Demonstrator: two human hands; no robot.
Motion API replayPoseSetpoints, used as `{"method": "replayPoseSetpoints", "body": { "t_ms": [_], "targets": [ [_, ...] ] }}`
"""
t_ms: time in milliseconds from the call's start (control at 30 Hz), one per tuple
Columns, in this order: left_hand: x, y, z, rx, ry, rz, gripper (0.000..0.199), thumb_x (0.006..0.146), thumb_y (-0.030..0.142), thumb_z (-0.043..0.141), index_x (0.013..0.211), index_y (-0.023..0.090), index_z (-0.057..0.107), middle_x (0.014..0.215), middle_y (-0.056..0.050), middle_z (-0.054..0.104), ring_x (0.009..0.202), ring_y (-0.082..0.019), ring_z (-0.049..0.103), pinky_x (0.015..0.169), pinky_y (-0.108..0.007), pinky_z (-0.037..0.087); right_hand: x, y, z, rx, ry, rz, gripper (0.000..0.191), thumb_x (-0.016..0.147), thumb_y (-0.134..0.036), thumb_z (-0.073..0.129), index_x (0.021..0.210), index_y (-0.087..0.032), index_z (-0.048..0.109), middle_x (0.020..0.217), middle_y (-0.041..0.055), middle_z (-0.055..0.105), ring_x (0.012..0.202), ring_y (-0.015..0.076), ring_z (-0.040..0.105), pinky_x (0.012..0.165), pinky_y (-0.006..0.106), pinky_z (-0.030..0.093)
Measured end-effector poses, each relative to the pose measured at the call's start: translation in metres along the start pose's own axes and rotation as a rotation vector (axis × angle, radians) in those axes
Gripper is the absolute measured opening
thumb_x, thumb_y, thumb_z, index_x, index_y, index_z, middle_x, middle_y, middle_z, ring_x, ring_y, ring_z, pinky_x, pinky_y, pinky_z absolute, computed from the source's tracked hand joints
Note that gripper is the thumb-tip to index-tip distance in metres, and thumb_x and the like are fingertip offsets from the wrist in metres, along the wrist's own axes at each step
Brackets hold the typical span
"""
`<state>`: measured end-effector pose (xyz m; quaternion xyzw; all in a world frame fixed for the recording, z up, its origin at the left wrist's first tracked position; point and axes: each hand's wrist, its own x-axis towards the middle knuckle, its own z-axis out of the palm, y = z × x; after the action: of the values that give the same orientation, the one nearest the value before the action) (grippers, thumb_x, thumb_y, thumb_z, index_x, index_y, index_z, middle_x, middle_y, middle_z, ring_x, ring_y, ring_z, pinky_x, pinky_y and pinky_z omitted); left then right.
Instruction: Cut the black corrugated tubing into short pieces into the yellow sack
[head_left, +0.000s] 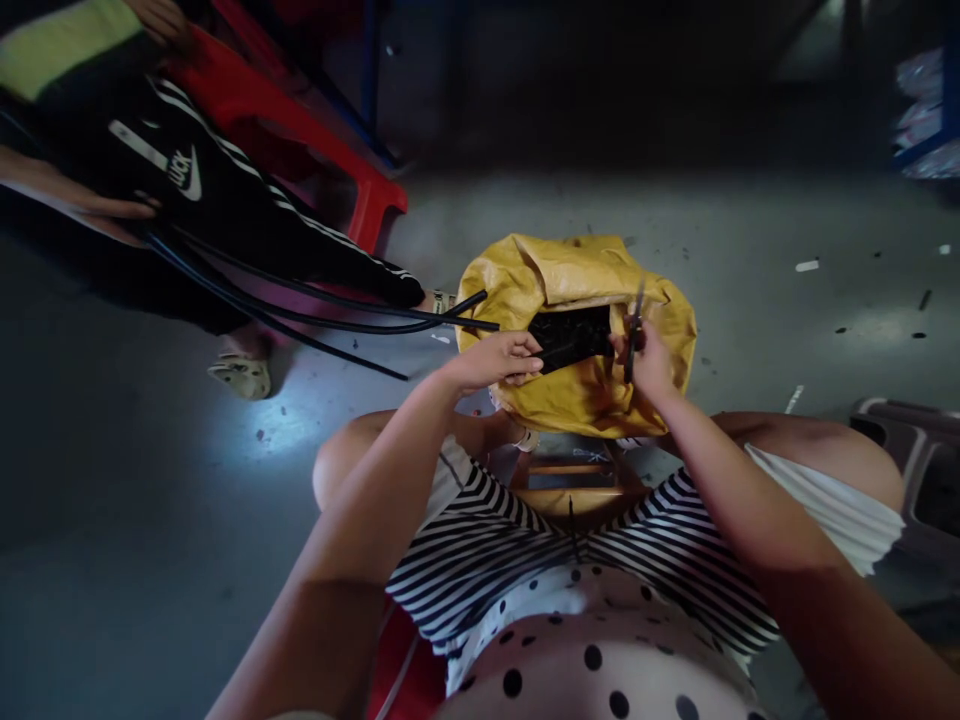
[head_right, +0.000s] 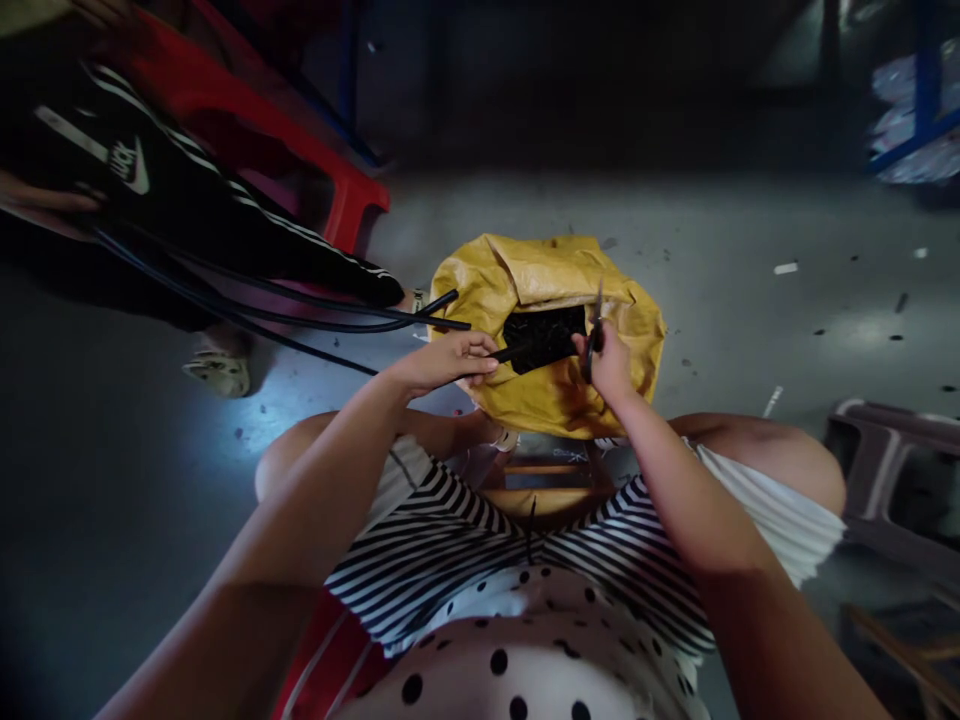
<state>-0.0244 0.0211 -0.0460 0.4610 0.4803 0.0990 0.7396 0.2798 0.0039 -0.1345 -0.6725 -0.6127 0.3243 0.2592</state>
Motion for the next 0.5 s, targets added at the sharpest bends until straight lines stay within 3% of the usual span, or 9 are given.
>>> {"method": "replayPoseSetpoints", "body": {
  "t_ms": [133, 233, 367, 500],
  "targets": [
    [0.006, -0.002, 0.008, 0.072, -0.028, -0.025, 0.042, 0.084, 0.055, 0.077, 0.098, 0.018, 0.066, 0.082, -0.003, 0.071, 0.066, -0.013, 0.063, 0.062, -0.025, 0.049, -0.009, -0.023, 0.008, 0.051, -0.079, 0.02, 0.064, 0.088, -0.071, 0.068, 0.129, -0.022, 0.065, 0.1, 0.0113, 0.077, 0.088, 0.0297, 0.073, 0.082, 0.043, 0.057],
    [0.008, -0.004, 0.011, 0.188, 0.004, -0.034, 0.034, 0.09, 0.051, 0.069, 0.101, 0.019, 0.066, 0.079, -0.001, 0.067, 0.064, -0.013, 0.06, 0.06, -0.025, 0.046, -0.012, -0.037, 0.009, 0.233, -0.075, 0.091, 0.068, 0.084, -0.073, 0.072, 0.129, -0.023, 0.063, 0.1, 0.0092, 0.077, 0.091, 0.0275, 0.072, 0.086, 0.044, 0.058],
    [0.009, -0.005, 0.012, 0.339, 0.058, 0.019, 0.026, 0.095, 0.045, 0.061, 0.098, 0.019, 0.065, 0.076, 0.001, 0.061, 0.068, -0.014, 0.057, 0.063, -0.025, 0.043, -0.015, -0.048, 0.009, 0.532, -0.194, 0.222, 0.077, 0.073, -0.072, 0.081, 0.13, -0.023, 0.061, 0.098, 0.007, 0.075, 0.077, 0.0216, 0.069, 0.072, 0.039, 0.059],
    [0.011, -0.004, 0.015, 0.413, 0.078, 0.082, 0.025, 0.096, 0.043, 0.058, 0.101, 0.019, 0.066, 0.081, 0.0, 0.064, 0.076, -0.016, 0.059, 0.071, -0.026, 0.046, -0.018, -0.058, 0.01, 0.635, -0.262, 0.222, 0.078, 0.066, -0.067, 0.088, 0.125, -0.023, 0.061, 0.094, 0.0053, 0.071, 0.073, 0.0182, 0.065, 0.068, 0.036, 0.057]
  ]
}}
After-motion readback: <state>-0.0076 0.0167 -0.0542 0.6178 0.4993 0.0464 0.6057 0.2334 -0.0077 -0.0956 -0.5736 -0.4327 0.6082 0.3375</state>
